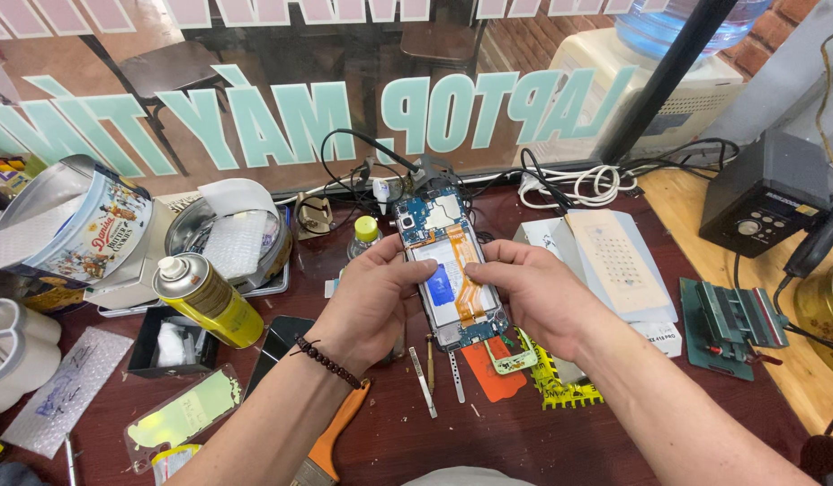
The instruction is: The person holds a disassembled smartphone and repeatedly connects and disconnects the screen flex cable to the motherboard. They rotate the device to inspect the internal components and the screen from multiple angles. The person places the phone on a box and continues to manipulate the flex cable connection.
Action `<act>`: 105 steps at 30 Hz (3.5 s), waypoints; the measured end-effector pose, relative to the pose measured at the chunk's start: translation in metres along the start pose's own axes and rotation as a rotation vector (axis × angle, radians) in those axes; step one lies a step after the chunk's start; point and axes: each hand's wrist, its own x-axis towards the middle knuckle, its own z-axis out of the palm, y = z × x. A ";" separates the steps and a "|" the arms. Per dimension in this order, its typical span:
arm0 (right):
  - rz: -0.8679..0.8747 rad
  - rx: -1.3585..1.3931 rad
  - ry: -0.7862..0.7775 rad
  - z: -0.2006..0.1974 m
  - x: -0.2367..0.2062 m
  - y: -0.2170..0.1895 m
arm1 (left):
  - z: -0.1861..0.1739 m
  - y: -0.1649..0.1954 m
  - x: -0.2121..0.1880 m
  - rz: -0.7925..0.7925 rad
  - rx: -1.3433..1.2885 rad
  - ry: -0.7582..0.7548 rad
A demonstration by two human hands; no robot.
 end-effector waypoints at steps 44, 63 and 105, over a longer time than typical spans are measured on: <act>-0.078 -0.076 0.155 0.007 0.009 0.006 | 0.002 -0.003 0.009 -0.045 0.203 -0.084; -0.097 -0.176 0.252 0.022 0.010 0.007 | -0.041 0.006 0.030 -0.170 0.325 -0.142; -0.108 0.087 0.444 -0.295 -0.038 0.023 | 0.015 -0.252 0.137 -0.394 0.933 0.381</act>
